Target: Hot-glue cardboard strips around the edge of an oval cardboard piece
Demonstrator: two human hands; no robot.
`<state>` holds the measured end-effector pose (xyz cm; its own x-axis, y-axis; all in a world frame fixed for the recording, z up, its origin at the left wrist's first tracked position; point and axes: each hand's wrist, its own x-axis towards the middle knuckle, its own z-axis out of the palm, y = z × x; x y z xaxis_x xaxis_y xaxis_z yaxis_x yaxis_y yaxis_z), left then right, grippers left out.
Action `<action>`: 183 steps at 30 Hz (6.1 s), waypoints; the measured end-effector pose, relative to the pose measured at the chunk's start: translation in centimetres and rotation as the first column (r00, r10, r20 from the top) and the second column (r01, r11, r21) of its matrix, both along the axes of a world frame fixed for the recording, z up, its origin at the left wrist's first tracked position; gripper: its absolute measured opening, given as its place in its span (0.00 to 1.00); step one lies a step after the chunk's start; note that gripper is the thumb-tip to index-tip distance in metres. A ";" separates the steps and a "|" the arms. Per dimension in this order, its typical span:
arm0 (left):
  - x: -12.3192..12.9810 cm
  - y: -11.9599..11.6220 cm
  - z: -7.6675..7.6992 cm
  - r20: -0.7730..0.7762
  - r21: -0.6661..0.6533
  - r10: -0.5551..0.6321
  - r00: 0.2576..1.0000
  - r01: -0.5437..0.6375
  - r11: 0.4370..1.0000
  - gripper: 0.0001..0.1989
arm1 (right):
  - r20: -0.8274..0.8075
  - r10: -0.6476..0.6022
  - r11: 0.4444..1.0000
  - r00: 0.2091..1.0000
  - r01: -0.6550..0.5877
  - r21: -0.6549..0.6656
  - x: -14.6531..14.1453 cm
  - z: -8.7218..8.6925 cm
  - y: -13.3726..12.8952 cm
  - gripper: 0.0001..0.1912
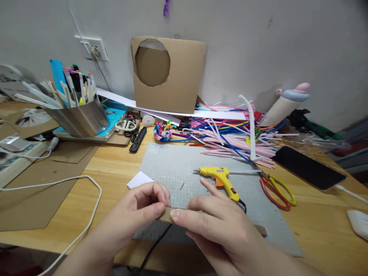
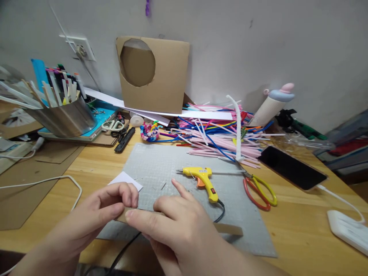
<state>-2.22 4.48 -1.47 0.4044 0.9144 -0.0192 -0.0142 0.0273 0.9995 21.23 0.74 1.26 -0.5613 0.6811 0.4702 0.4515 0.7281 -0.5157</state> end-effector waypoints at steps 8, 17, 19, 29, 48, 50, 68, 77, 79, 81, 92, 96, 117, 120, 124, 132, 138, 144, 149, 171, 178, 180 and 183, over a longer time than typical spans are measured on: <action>0.2 0.2 0.8 0.032 -0.095 -0.022 0.999 0.025 0.995 0.22 | 0.008 0.003 1.000 1.000 -0.003 -0.022 0.1 0.0 0.0 0.23; -0.1 0.2 1.2 0.006 -0.161 -0.062 0.998 0.062 0.985 0.24 | 0.010 0.000 1.000 1.000 0.000 0.002 0.1 -0.1 -0.1 0.22; -0.2 0.2 1.6 -0.003 -0.169 -0.085 0.996 0.084 0.982 0.24 | 0.022 0.004 1.000 1.000 -0.004 0.000 0.1 0.0 -0.1 0.23; -0.8 -0.4 2.5 -0.098 -0.175 -0.111 0.989 0.092 0.980 0.23 | 0.023 -0.016 0.984 1.000 0.011 0.179 0.1 -0.9 -0.4 0.16; -2.1 -1.1 2.7 -0.190 -0.115 -0.268 0.945 0.249 0.962 0.18 | -0.011 -0.089 0.957 0.996 0.088 0.275 -0.5 -1.6 -1.5 0.16; -2.3 -1.0 3.0 -0.213 -0.142 -0.319 0.924 0.293 0.945 0.18 | -0.020 -0.086 0.955 0.996 0.088 0.282 -0.5 -1.7 -1.5 0.18; -2.3 -0.9 3.8 -0.290 -0.128 -0.339 0.895 0.314 0.941 0.11 | -0.003 -0.088 0.942 0.996 0.084 0.325 -0.8 -2.4 -1.4 0.22; -3.1 -2.0 4.3 -0.467 -0.039 -0.390 0.793 0.423 0.905 0.06 | -0.020 -0.123 0.965 0.992 0.124 0.232 -1.4 -2.7 -1.7 0.28; -3.1 -2.2 4.2 -0.465 -0.038 -0.367 0.806 0.396 0.918 0.07 | -0.020 -0.103 0.948 0.995 0.104 0.300 -1.2 -2.5 -1.6 0.23; -3.1 -2.3 3.7 -0.448 -0.019 -0.345 0.825 0.377 0.926 0.08 | -0.014 -0.097 0.930 0.995 0.096 0.355 -1.0 -2.4 -1.5 0.21; -2.3 -2.2 2.4 -0.397 0.098 -0.115 0.911 0.167 0.981 0.16 | 0.000 -0.103 0.933 0.995 0.096 0.347 -0.9 -2.2 -1.4 0.21; -2.1 -1.5 2.5 -0.324 0.322 0.208 0.923 -0.099 0.941 0.23 | -0.011 -0.084 0.947 0.996 0.084 0.311 -0.5 -2.0 -1.6 0.18; 1.1 -4.6 -1.4 -0.227 0.854 0.661 0.715 -0.180 0.488 0.18 | -0.069 -0.032 0.999 0.997 0.030 -0.018 0.5 -0.3 0.2 0.19; 1.4 -4.5 -1.3 -0.231 0.847 0.660 0.715 -0.186 0.498 0.15 | -0.072 -0.027 0.999 0.997 0.025 -0.037 0.5 -0.3 0.3 0.21; 1.5 -4.3 -1.1 -0.232 0.861 0.670 0.705 -0.172 0.479 0.14 | -0.064 -0.019 0.998 0.998 0.016 -0.054 0.5 -0.5 0.3 0.20; 1.8 -4.1 0.4 -0.347 0.832 0.624 0.700 -0.077 0.549 0.08 | -0.087 -0.021 1.000 0.996 0.019 -0.023 0.5 -1.1 0.2 0.23; 1.6 -3.9 0.5 -0.384 0.830 0.577 0.721 -0.004 0.558 0.08 | -0.080 -0.001 0.999 0.997 -0.002 -0.033 0.5 -1.2 0.4 0.25; 1.0 -3.3 0.0 -0.341 0.792 0.609 0.716 -0.131 0.597 0.06 | -0.082 -0.015 0.999 0.997 0.012 -0.041 0.8 -1.5 0.3 0.25; 0.4 -3.4 -0.6 -0.155 0.710 0.555 0.817 -0.298 0.638 0.16 | -0.075 -0.035 0.999 0.997 0.032 -0.040 1.0 -1.5 0.2 0.25; 1.7 -3.3 -0.6 -0.163 0.918 0.597 0.786 -0.101 0.383 0.07 | -0.071 -0.014 1.000 0.997 0.015 0.010 1.0 -1.3 0.4 0.22; 2.3 -3.0 -0.2 -0.128 0.952 0.582 0.803 -0.066 0.300 0.08 | -0.052 -0.019 1.000 0.998 0.019 -0.011 0.6 -1.0 0.3 0.21; 2.3 -2.9 -0.1 -0.143 0.959 0.592 0.793 -0.036 0.280 0.08 | -0.055 -0.012 1.000 0.998 0.011 -0.022 0.7 -1.0 0.3 0.22; 2.1 -2.9 0.1 -0.195 0.948 0.588 0.785 -0.004 0.319 0.10 | -0.056 -0.008 0.999 0.998 0.006 -0.032 0.9 -1.0 0.3 0.24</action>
